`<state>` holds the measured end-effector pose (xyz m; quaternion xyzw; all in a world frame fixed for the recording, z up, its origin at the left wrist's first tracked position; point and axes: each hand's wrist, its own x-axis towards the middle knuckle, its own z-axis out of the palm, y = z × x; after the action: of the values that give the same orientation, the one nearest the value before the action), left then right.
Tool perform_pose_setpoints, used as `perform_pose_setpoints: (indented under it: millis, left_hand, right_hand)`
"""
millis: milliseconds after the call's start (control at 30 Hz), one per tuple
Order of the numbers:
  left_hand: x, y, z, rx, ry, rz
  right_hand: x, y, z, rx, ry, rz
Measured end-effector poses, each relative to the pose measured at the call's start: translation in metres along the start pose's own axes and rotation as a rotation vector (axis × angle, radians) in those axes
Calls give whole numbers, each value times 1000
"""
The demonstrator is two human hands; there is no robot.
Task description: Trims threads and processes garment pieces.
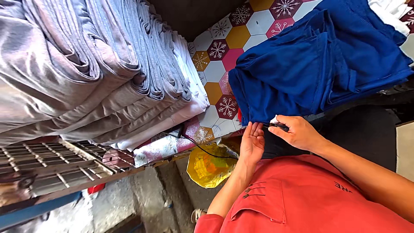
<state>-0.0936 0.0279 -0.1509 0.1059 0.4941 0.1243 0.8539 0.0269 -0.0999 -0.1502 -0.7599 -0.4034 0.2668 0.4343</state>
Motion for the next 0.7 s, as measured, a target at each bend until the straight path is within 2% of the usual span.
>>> perform_pose_setpoints:
  millis: [100, 167, 267, 367, 467, 567, 700]
  left_hand:
    - [1, -5, 6, -137, 2, -8]
    - [-1, -7, 6, -141, -3, 47]
    - [-5, -5, 7, -131, -28, 128]
    - [-10, -2, 10, -148, -75, 104]
    - [-10, 2, 11, -134, -104, 91]
    - [-15, 5, 15, -60, -70, 169]
    - [-24, 5, 19, -37, -108, 226]
  right_hand:
    - [2, -1, 1, -38, -5, -14]
    - [3, -3, 6, -47, 82, -57]
    - [9, -3, 11, -166, 183, -187]
    - [17, 7, 19, -223, 215, -319]
    - [15, 10, 21, -140, 178, -291]
    - [10, 9, 14, -36, 190, -233]
    - [9, 5, 12, -100, 250, -290]
